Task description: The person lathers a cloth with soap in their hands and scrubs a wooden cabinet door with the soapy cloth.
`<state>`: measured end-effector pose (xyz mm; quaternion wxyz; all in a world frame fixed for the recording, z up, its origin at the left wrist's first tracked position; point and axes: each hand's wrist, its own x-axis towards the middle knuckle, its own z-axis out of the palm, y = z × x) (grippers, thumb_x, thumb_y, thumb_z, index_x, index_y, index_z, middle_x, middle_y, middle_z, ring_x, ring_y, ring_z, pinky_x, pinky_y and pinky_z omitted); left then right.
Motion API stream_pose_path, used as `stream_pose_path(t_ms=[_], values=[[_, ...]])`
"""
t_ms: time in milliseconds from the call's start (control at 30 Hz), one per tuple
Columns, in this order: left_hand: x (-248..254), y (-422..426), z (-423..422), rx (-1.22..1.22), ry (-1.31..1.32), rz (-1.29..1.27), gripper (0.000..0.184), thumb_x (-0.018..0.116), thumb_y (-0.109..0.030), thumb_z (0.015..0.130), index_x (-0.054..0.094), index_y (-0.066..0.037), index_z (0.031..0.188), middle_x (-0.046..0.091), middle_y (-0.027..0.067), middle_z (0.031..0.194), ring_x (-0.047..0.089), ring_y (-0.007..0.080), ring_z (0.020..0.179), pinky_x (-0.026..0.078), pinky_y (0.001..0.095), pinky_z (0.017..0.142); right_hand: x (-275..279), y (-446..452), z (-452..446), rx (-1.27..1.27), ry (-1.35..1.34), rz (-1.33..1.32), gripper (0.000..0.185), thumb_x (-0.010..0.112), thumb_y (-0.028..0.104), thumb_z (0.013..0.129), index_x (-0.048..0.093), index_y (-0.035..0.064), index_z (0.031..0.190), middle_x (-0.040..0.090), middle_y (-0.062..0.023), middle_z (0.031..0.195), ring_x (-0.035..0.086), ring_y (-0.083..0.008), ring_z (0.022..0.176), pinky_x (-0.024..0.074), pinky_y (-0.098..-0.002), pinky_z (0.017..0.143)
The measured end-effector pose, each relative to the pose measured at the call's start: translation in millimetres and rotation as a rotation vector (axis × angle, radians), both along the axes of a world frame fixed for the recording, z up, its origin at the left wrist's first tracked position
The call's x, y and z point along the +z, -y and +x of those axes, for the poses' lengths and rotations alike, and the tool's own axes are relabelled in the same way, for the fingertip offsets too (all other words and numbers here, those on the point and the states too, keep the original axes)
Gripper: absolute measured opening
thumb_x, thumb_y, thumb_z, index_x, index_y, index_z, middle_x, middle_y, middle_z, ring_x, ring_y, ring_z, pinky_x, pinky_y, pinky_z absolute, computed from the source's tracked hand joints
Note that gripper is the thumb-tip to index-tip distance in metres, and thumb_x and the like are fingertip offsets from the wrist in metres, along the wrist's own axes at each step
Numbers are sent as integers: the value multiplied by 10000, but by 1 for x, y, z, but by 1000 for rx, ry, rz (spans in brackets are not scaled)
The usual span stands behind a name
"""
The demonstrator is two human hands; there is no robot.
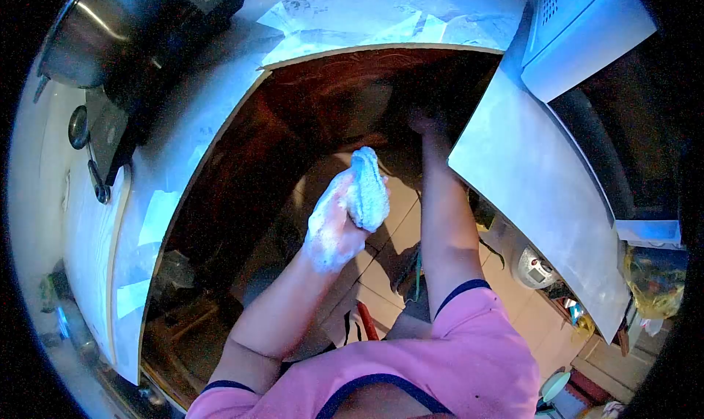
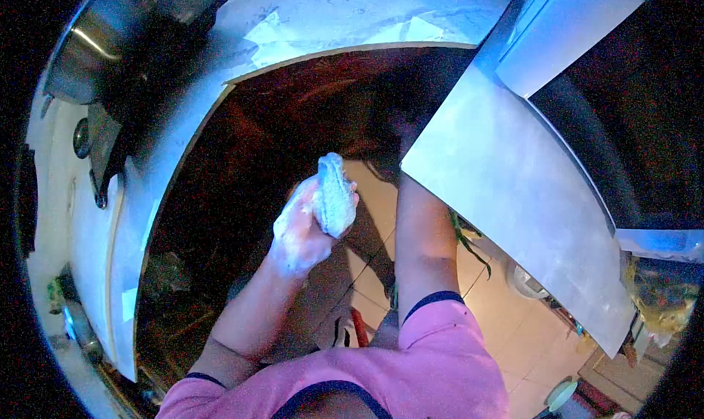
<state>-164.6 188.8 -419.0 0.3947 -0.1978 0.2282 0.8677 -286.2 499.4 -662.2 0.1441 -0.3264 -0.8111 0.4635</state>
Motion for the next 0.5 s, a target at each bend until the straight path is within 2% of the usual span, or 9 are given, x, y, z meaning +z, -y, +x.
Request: stream_pose_path(t_ms=[100, 167, 500], values=[[-1, 0, 0, -40, 66, -24, 302, 465, -263, 911, 528, -62, 1126, 611, 142, 1013, 602, 259, 921, 488, 394, 853, 5, 0, -4, -6, -50, -101, 502, 439, 432, 880, 490, 71, 1225, 550, -107, 1171, 528, -277, 1010, 421, -399, 877], [-2, 2, 2, -19, -59, -10, 302, 458, -270, 914, 529, -65, 1124, 613, 138, 1009, 605, 261, 911, 492, 389, 839, 5, 0, -8, -16, -94, -187, 507, 438, 437, 880, 487, 71, 1228, 549, -108, 1172, 526, -278, 1014, 418, -400, 882], [-1, 3, 0, 6, -40, -95, 327, 437, -286, 920, 521, -51, 1131, 612, 146, 1015, 606, 275, 901, 491, 392, 833, 15, -11, -21, -55, -223, -453, 534, 432, 464, 880, 473, 75, 1243, 541, -113, 1182, 517, -283, 1037, 406, -405, 908]])
